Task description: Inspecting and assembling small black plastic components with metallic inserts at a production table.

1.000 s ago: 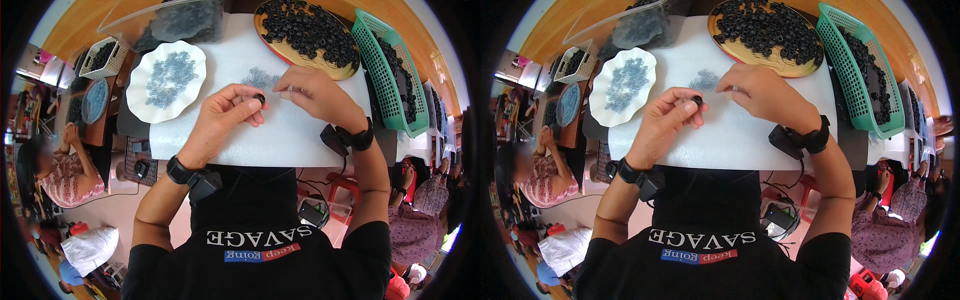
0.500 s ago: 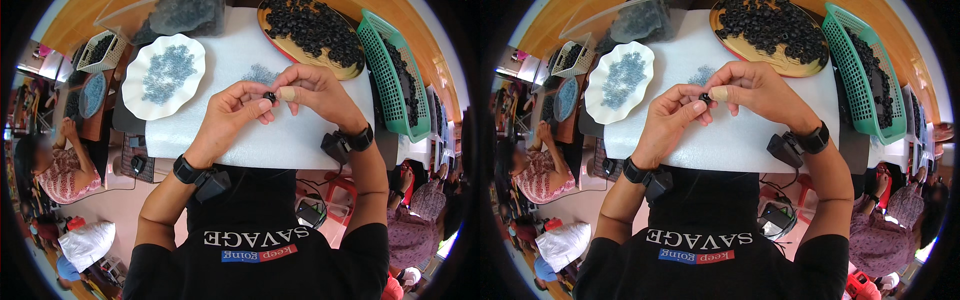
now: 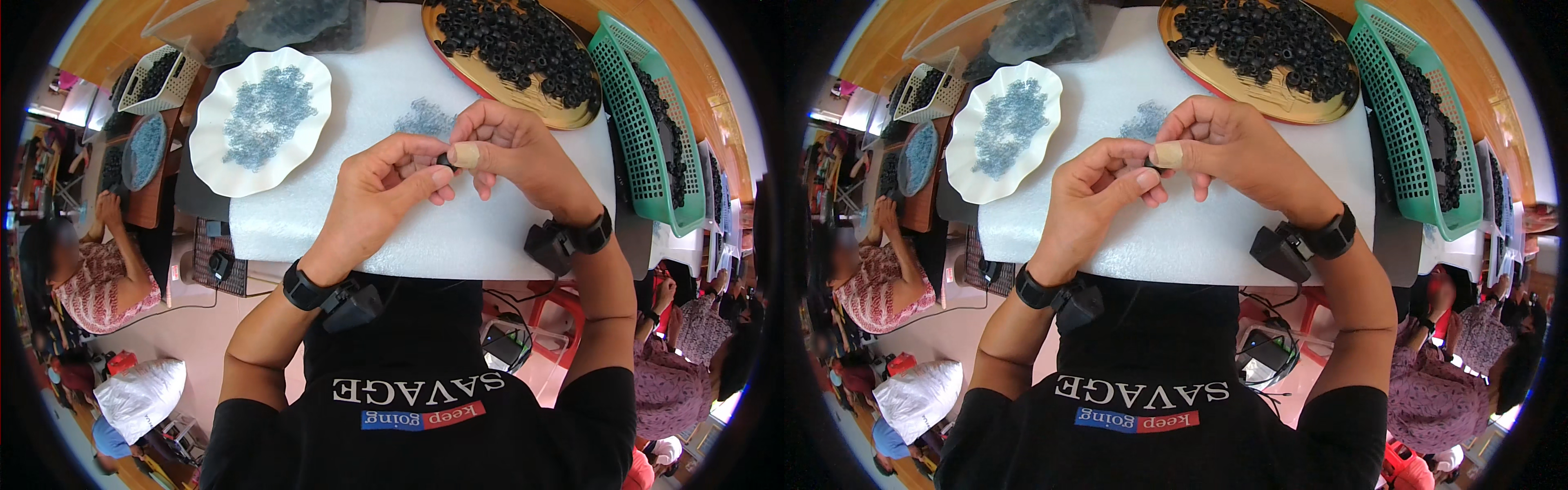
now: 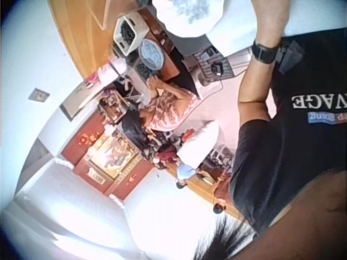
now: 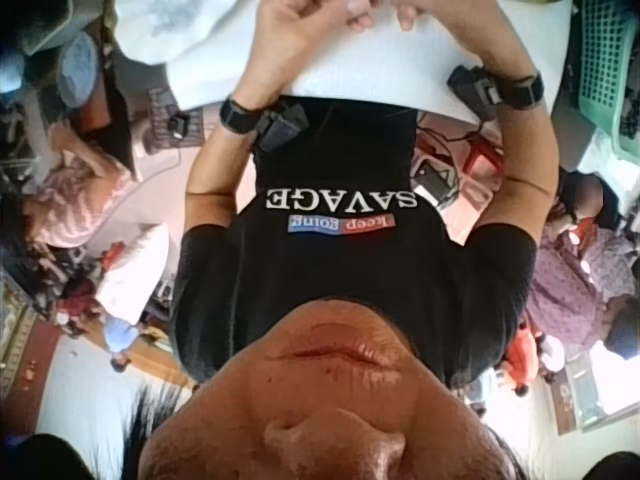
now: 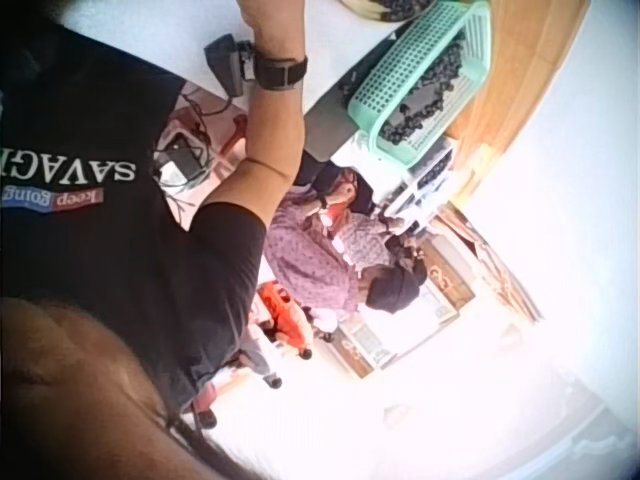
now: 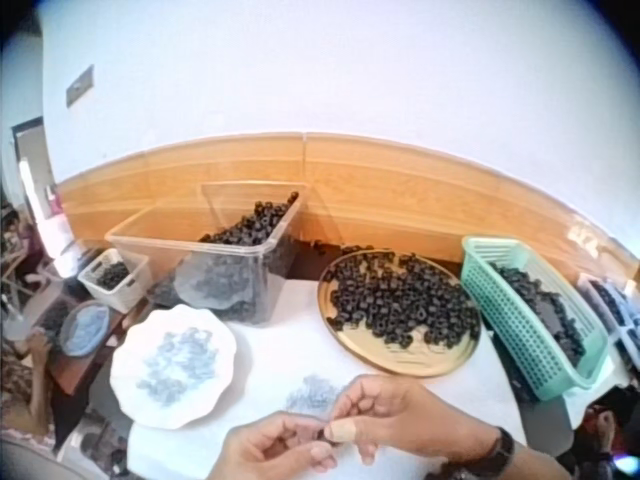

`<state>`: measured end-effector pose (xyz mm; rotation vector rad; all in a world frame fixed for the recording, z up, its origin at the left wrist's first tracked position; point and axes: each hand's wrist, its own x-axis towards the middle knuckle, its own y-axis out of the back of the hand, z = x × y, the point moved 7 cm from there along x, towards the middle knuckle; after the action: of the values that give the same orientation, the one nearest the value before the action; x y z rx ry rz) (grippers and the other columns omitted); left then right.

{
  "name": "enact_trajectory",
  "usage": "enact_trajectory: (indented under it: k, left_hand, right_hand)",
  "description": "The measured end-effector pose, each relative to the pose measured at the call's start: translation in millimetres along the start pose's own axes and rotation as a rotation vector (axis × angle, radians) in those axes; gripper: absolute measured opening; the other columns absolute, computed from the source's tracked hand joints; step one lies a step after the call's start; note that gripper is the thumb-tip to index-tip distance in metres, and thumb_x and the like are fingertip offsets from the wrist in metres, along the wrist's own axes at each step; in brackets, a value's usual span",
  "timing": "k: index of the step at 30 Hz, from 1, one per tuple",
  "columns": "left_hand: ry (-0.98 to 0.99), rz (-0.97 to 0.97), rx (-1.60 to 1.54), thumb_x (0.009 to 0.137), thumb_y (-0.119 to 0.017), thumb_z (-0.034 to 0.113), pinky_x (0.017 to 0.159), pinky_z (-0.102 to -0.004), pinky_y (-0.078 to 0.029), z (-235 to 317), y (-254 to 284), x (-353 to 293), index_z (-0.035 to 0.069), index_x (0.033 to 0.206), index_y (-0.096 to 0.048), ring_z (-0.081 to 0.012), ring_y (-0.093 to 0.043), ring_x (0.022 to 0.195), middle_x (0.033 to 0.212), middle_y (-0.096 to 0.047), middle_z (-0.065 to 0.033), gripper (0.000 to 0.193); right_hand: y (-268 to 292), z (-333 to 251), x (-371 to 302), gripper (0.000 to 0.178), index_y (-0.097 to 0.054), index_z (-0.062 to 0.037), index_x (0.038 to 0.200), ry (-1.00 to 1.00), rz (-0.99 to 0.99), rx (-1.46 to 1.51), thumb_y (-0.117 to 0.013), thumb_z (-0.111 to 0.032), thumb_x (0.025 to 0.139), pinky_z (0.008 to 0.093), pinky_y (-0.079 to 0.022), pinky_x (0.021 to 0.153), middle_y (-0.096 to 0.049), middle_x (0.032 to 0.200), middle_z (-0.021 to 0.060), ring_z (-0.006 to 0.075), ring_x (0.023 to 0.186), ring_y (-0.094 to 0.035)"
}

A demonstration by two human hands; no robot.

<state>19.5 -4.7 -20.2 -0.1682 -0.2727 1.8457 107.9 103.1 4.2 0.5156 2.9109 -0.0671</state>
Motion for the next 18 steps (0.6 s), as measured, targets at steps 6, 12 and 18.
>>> enact_trajectory:
  k: [6,12,18]
  left_hand:
    - [0.007,0.011,-0.121,0.089,-0.063,0.004,0.076,-0.0236,-0.051,6.3,0.7,2.4,-0.003,0.111,-0.061,-0.0121,-0.063,0.084,0.096,-0.064,-0.0058,0.023]
    - [-0.147,0.056,0.033,0.088,-0.065,0.003,0.085,-0.0229,-0.044,14.3,6.7,6.8,0.0,0.109,-0.063,-0.0095,-0.055,0.093,0.102,-0.061,-0.0015,0.021]
    - [0.053,-0.007,-0.051,0.088,-0.064,0.004,0.078,-0.0208,-0.045,-0.9,4.5,0.8,-0.001,0.108,-0.06,-0.0059,-0.054,0.083,0.093,-0.062,-0.0004,0.021]
  right_hand:
    - [3.7,3.6,0.1,0.03,-0.06,-0.0016,0.092,-0.062,0.056,-0.017,-0.064,-0.032,0.091,0.0186,-0.04,0.048,-0.058,0.075,0.0011,0.0055,0.053,-0.049]
    - [11.4,1.4,-1.7,0.036,-0.064,-0.0008,0.1,-0.047,0.059,0.039,-0.058,-0.036,0.094,0.0184,-0.04,0.048,-0.055,0.074,-0.0005,0.0051,0.052,-0.048]
    - [64.3,-36.2,-17.5,0.024,-0.065,-0.0009,0.103,0.209,0.408,-0.167,-0.061,-0.021,0.092,0.0183,-0.038,0.049,-0.055,0.073,-0.0022,0.0031,0.056,-0.046]
